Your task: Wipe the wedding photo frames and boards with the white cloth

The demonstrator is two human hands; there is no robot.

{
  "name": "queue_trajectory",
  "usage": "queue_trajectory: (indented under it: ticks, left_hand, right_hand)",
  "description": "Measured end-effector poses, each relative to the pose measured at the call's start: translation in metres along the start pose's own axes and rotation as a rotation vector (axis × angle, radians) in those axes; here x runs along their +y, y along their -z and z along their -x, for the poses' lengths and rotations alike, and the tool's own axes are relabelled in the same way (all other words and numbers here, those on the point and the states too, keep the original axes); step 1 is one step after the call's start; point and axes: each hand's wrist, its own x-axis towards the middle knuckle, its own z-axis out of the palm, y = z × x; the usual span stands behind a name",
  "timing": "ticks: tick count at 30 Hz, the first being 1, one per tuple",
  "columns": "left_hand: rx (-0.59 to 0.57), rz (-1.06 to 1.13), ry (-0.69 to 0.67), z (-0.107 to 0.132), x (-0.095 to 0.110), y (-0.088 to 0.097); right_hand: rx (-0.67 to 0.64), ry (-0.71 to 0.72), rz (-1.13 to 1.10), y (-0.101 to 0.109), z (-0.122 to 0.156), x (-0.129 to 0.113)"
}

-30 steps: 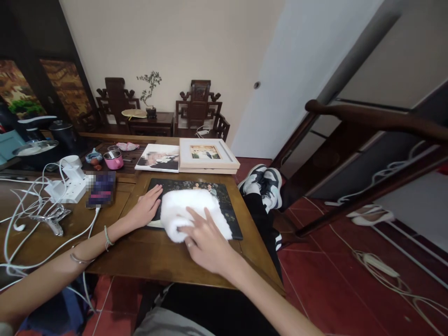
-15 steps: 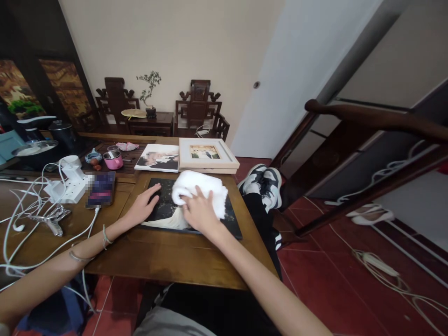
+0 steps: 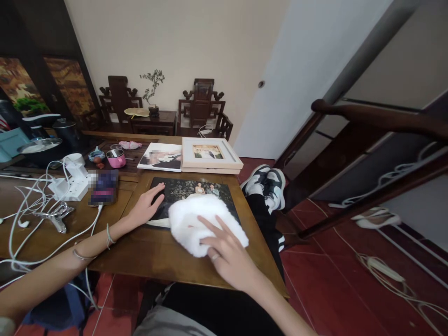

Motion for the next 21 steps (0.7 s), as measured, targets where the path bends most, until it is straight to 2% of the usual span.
queue_trajectory:
  ticks: [2, 4, 8, 12, 16, 19, 21]
  left_hand:
    - [-0.094, -0.121, -0.009, 0.003, 0.002, -0.001]
    - [-0.151, -0.205, -0.009, 0.004, 0.004, 0.000]
    - [-0.171, -0.257, 0.003, 0.005, 0.007, 0.002]
    - [-0.178, -0.259, 0.003, 0.004, 0.007, 0.002]
    - [-0.160, -0.258, -0.038, 0.002, 0.004, 0.002]
    - [-0.134, -0.251, -0.076, 0.002, 0.002, 0.002]
    - [-0.128, -0.248, -0.082, 0.002, 0.002, 0.002]
  right_hand:
    - [0.092, -0.106, -0.022, 0.002, 0.006, 0.023]
    - [0.146, -0.243, -0.070, 0.005, -0.002, 0.040]
    - [0.161, -0.467, -0.158, 0.008, -0.052, 0.049]
    - [0.122, -0.440, -0.220, -0.003, -0.120, 0.037]
    - [0.028, -0.321, -0.286, -0.024, -0.180, 0.013]
    - [-0.050, -0.215, -0.308, -0.033, -0.201, -0.002]
    - [-0.058, -0.175, -0.307, -0.033, -0.200, -0.002]
